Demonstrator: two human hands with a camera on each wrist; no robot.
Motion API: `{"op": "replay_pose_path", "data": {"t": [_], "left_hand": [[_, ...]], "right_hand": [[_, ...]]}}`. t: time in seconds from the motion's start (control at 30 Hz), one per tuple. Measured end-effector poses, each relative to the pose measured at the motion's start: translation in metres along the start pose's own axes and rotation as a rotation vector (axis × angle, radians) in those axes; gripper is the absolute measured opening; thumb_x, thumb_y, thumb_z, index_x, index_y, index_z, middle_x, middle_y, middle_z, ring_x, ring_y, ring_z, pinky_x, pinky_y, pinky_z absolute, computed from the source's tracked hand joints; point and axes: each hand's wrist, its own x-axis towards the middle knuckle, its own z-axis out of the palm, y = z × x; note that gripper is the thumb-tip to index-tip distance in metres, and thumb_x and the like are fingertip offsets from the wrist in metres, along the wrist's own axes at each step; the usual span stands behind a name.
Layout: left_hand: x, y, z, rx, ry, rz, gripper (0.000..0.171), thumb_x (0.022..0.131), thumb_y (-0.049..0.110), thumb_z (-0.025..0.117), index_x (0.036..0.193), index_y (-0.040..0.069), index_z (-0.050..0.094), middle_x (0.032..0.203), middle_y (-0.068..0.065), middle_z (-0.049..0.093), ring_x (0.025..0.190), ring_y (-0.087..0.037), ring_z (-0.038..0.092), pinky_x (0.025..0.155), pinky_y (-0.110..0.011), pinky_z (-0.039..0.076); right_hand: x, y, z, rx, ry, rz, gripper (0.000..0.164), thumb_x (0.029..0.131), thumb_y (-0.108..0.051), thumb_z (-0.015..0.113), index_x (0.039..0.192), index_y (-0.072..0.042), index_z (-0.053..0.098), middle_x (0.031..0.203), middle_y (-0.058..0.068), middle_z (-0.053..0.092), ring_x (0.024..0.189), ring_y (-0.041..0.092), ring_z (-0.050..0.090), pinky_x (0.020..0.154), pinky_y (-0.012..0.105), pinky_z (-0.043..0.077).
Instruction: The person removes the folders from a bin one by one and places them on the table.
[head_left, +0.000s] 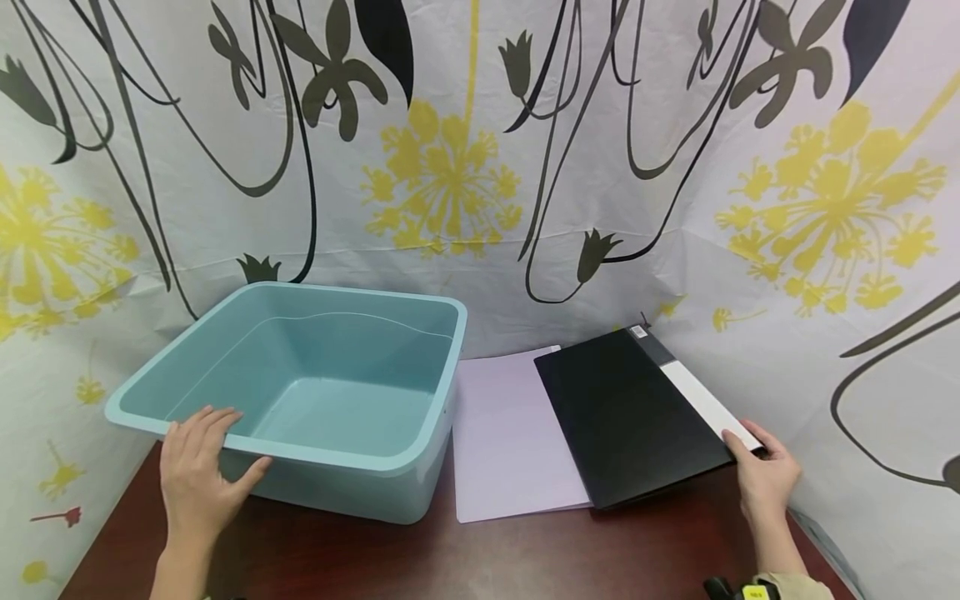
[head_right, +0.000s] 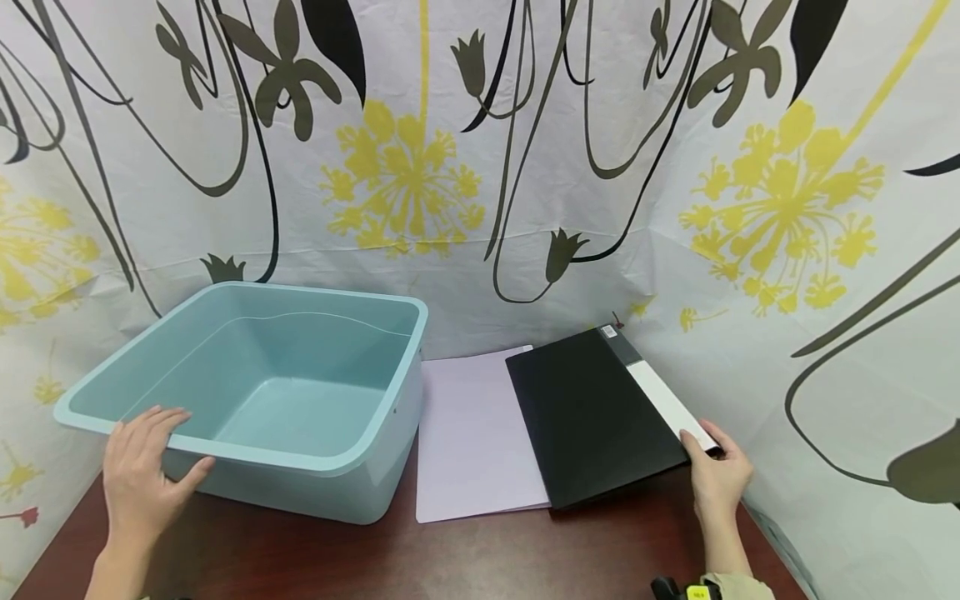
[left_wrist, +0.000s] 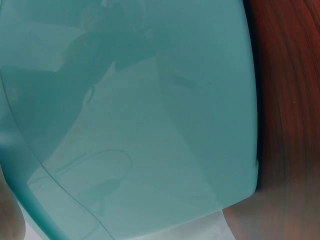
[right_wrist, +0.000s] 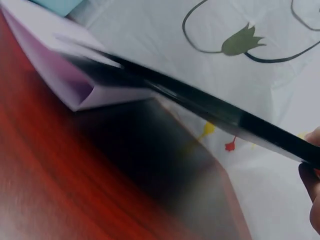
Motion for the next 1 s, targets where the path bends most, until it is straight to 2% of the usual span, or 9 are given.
{"op": "replay_pose_path", "data": {"t": [0.13,0.23,0.4,0.53,0.6,0.73,0.83,1.0], "left_hand": [[0.000,0.000,0.000,-0.002,0.002,0.000,0.089,0.075,0.075,0.040,0.102,-0.008,0.058,0.103,-0.026,0.057,0.105,-0.043,0.044,0.103,-0.057,0.017],[-0.001,0.000,0.000,-0.001,0.010,0.004,0.089,0.075,0.075,0.040,0.102,-0.007,0.058,0.102,-0.026,0.057,0.105,-0.043,0.045,0.102,-0.057,0.017],[-0.001,0.000,0.001,-0.004,0.024,0.012,0.088,0.075,0.075,0.040,0.101,-0.007,0.058,0.101,-0.025,0.058,0.104,-0.043,0.045,0.102,-0.058,0.018],[-0.001,-0.001,0.001,-0.006,0.022,0.012,0.088,0.075,0.075,0.040,0.101,-0.007,0.058,0.102,-0.025,0.058,0.105,-0.043,0.045,0.102,-0.058,0.018],[-0.002,-0.001,0.001,-0.004,0.010,0.006,0.089,0.075,0.075,0.040,0.102,-0.007,0.058,0.103,-0.025,0.057,0.105,-0.043,0.044,0.102,-0.058,0.017],[-0.002,-0.001,0.001,-0.001,-0.003,0.000,0.090,0.074,0.076,0.039,0.102,-0.007,0.058,0.104,-0.025,0.057,0.106,-0.043,0.044,0.102,-0.058,0.016],[-0.002,-0.001,0.002,-0.004,-0.005,0.000,0.090,0.074,0.076,0.040,0.103,-0.007,0.058,0.103,-0.025,0.057,0.106,-0.043,0.044,0.103,-0.057,0.016],[-0.002,-0.002,0.001,-0.007,0.003,0.003,0.089,0.075,0.075,0.040,0.102,-0.007,0.058,0.102,-0.025,0.058,0.105,-0.043,0.044,0.104,-0.056,0.016]], "right_hand": [[-0.008,-0.007,-0.004,-0.095,-0.058,0.015,0.041,0.068,-0.016,0.080,0.107,-0.012,0.068,0.095,-0.012,0.063,0.080,-0.002,0.056,0.060,0.006,0.041],[-0.018,-0.023,-0.005,-0.201,-0.094,0.024,0.041,0.071,-0.020,0.077,0.110,-0.013,0.067,0.096,-0.016,0.060,0.084,-0.005,0.052,0.062,0.006,0.040],[-0.038,-0.057,-0.004,-0.369,-0.135,0.025,0.044,0.074,-0.024,0.075,0.114,-0.009,0.064,0.087,-0.027,0.056,0.076,-0.011,0.049,0.057,0.006,0.038],[-0.046,-0.068,-0.007,-0.415,-0.208,-0.017,0.050,0.074,-0.024,0.074,0.117,-0.001,0.060,0.080,-0.037,0.051,0.079,-0.020,0.046,0.064,0.002,0.037],[-0.047,-0.067,-0.010,-0.417,-0.240,-0.022,0.051,0.074,-0.024,0.075,0.116,0.000,0.060,0.081,-0.038,0.051,0.080,-0.023,0.044,0.066,0.001,0.035],[-0.047,-0.066,-0.015,-0.493,-0.292,-0.004,0.054,0.075,-0.026,0.074,0.117,0.003,0.058,0.086,-0.033,0.051,0.082,-0.025,0.041,0.066,0.000,0.035],[-0.047,-0.063,-0.017,-0.557,-0.322,-0.042,0.053,0.075,-0.027,0.073,0.116,0.004,0.059,0.090,-0.028,0.053,0.083,-0.024,0.041,0.065,0.001,0.035],[-0.046,-0.062,-0.018,-0.546,-0.354,-0.091,0.048,0.077,-0.022,0.072,0.113,0.007,0.059,0.093,-0.016,0.058,0.072,-0.023,0.047,0.062,0.003,0.039]]}}
